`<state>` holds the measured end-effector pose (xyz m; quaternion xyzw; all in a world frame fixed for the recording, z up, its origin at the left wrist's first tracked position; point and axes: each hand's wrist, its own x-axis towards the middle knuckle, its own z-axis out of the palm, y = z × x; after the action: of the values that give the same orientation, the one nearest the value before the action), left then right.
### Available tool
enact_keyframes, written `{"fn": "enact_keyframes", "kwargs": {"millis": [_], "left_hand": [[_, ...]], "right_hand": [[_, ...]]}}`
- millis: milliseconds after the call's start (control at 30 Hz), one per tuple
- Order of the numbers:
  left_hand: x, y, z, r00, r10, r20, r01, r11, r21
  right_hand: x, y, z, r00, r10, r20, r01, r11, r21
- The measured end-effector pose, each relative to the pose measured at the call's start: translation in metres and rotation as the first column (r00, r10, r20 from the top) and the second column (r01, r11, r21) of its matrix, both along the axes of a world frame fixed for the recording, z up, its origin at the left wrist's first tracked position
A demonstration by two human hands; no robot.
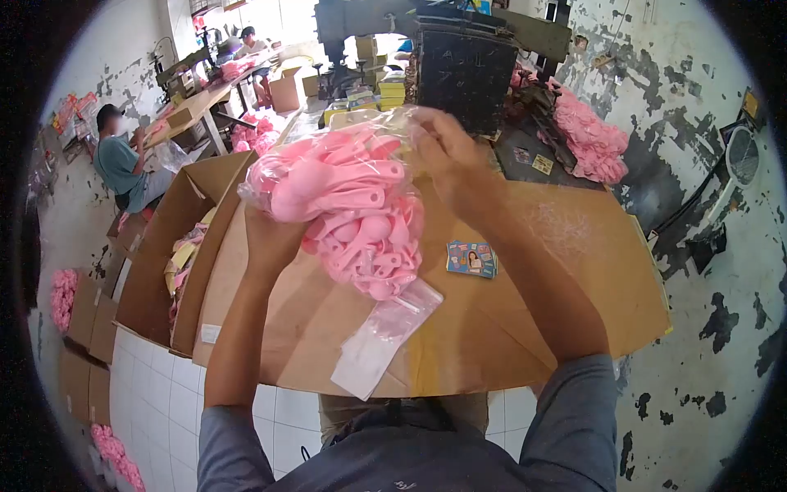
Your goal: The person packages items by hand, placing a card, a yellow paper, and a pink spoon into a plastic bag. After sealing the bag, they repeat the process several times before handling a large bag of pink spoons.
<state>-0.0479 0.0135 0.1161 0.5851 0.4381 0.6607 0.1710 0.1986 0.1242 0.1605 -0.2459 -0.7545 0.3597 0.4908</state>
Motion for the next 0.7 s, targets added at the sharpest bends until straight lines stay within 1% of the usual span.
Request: {"fn": "enact_keyframes", "kwargs": {"millis": [33, 67, 100, 133, 233, 333, 433, 533, 567, 633, 700], "left_hand": [[-0.006, 0.006, -0.008, 1.000, 0.004, -0.013, -0.004, 1.000, -0.022], [-0.006, 0.009, -0.009, 0.999, 0.016, -0.029, -0.015, 1.000, 0.021], [-0.004, 0.012, -0.009, 0.999, 0.027, -0.045, -0.024, 0.998, 0.063], [-0.002, 0.014, -0.010, 0.998, 0.038, -0.057, -0.032, 0.994, 0.102], [0.005, 0.012, -0.004, 0.987, 0.091, -0.131, -0.076, 0.990, 0.116], [0.009, 0.016, -0.004, 0.997, 0.031, -0.077, -0.025, 0.997, 0.079], [0.015, 0.019, -0.001, 0.987, 0.079, -0.139, -0.063, 0.992, 0.114], [0.021, 0.022, 0.006, 0.986, 0.107, -0.128, -0.093, 0.989, 0.113], [0.019, 0.025, 0.005, 0.990, 0.093, -0.105, -0.081, 0.990, 0.115], [0.014, 0.032, -0.003, 0.996, 0.061, -0.059, -0.054, 0.992, 0.116], [0.009, 0.033, -0.008, 1.000, 0.017, 0.023, -0.019, 0.993, 0.120]], "right_hand": [[-0.004, -0.002, -0.006, 0.992, -0.055, -0.116, 0.070, 0.989, 0.132], [-0.006, -0.007, -0.005, 0.985, -0.108, -0.133, 0.151, 0.914, 0.378], [-0.005, -0.016, 0.000, 0.974, -0.156, -0.164, 0.224, 0.773, 0.594], [-0.004, -0.027, 0.002, 0.960, -0.195, -0.202, 0.279, 0.578, 0.767], [-0.005, -0.067, -0.004, 0.935, -0.354, 0.005, 0.167, 0.451, 0.877], [-0.018, -0.080, -0.007, 0.898, -0.437, 0.055, 0.139, 0.399, 0.906], [-0.020, -0.051, -0.021, 0.922, -0.386, 0.027, 0.107, 0.322, 0.941], [-0.014, -0.037, -0.013, 0.960, -0.281, 0.008, 0.120, 0.436, 0.892], [-0.009, -0.032, -0.010, 0.979, -0.204, 0.027, 0.091, 0.546, 0.833], [0.012, -0.026, -0.005, 0.998, -0.045, 0.035, 0.009, 0.735, 0.678], [0.046, -0.026, 0.007, 0.997, 0.053, 0.055, -0.071, 0.905, 0.418]]}}
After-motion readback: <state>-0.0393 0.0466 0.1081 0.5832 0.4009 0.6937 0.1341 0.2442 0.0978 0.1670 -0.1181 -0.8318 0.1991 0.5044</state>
